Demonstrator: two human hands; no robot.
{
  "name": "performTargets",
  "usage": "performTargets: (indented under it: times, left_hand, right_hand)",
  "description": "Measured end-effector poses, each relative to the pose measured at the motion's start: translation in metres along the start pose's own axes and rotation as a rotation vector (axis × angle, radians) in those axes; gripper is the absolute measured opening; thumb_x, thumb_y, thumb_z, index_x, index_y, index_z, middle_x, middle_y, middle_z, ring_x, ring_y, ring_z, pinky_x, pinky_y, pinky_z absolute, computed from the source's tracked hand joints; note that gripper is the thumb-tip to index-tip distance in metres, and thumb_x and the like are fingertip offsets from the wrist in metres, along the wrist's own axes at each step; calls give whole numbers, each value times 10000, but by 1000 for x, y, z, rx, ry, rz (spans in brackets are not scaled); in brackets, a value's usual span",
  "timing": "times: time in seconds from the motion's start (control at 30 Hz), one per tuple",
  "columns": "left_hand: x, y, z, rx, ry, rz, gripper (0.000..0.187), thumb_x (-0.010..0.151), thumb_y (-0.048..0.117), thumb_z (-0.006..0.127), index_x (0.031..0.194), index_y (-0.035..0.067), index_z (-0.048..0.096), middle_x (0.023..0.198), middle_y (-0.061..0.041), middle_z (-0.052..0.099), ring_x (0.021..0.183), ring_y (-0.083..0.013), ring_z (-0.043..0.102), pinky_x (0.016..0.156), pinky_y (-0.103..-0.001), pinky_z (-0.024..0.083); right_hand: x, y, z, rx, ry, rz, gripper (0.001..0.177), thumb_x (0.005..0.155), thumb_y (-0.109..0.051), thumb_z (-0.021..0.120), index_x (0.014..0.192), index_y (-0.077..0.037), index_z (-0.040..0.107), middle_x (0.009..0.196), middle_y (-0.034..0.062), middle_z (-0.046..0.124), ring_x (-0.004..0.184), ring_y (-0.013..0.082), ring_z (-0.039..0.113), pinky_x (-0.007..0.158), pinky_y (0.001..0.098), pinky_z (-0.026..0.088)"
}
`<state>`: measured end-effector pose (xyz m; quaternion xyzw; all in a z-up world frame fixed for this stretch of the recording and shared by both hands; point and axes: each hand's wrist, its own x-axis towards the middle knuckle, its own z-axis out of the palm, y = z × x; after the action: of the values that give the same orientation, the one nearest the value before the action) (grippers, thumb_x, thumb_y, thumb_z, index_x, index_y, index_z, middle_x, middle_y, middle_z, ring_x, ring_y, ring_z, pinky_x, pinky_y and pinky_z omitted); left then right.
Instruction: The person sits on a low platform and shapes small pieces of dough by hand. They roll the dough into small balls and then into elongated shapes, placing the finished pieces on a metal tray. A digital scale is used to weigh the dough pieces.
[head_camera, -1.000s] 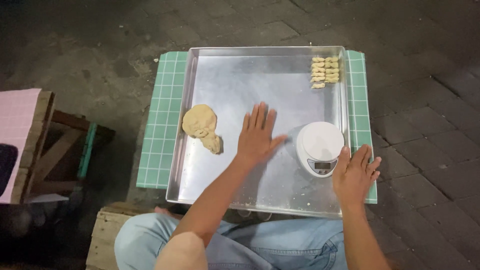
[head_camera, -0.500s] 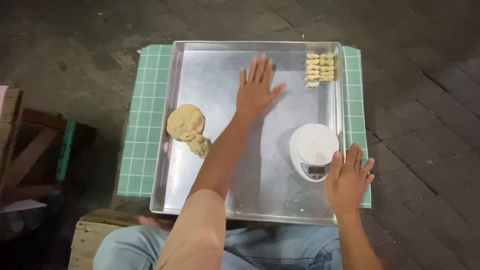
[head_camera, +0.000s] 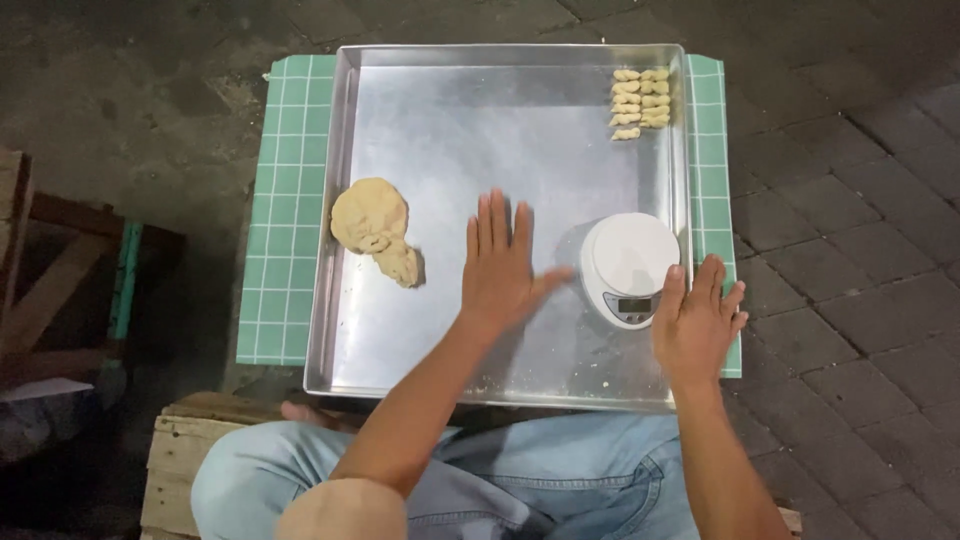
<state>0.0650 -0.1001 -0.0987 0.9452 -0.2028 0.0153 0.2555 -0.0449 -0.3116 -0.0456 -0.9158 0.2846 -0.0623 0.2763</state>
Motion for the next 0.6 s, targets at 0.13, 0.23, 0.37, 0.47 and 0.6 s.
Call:
performTargets:
  times: [0.13,0.23,0.37,0.47,0.6]
  left_hand:
    - [-29,-8,15,131,23,77,1129,882,867,362,1642,49,196,1679,-340,96,1571,-494,64,1255,-616,89]
    - [2,-18,27,140,177,119,1065,917,841,392,1655,96,212,1695,-298,131,1576,-490,111,1249,-652,143]
    - [88,-37,44,216,293,117,954,982,830,317,1654,154,289,1726,-157,160,1600,-405,135,1244,-680,151]
    - [150,-51,56,241,299,100,936,1029,834,270,1683,168,220,1738,-133,116,1608,-402,96,1258,-684,159]
    - [183,-59,60,248,225,78,888,1046,805,231,1688,192,224,1739,-92,94,1612,-363,93,1281,-658,104]
  right_hand:
    - [0,-1,2,-5,9,-6,817,1136,-596,216,1597,72,316,1621,344,321,1483,610,170,1170,730,52]
    - [-3,-1,2,-6,16,-39,803,1145,-572,222,1594,87,312,1612,365,316,1468,632,167,1150,751,58]
    - [1,0,6,-26,67,-119,799,1151,-575,216,1580,87,340,1572,391,357,1430,671,202,1093,810,109]
    - [3,-4,5,-71,89,-127,771,1155,-540,213,1550,99,387,1523,412,415,1371,719,263,1054,844,147]
    - [5,1,8,-77,79,-128,765,1154,-533,219,1545,103,386,1529,407,409,1363,727,261,1051,846,145]
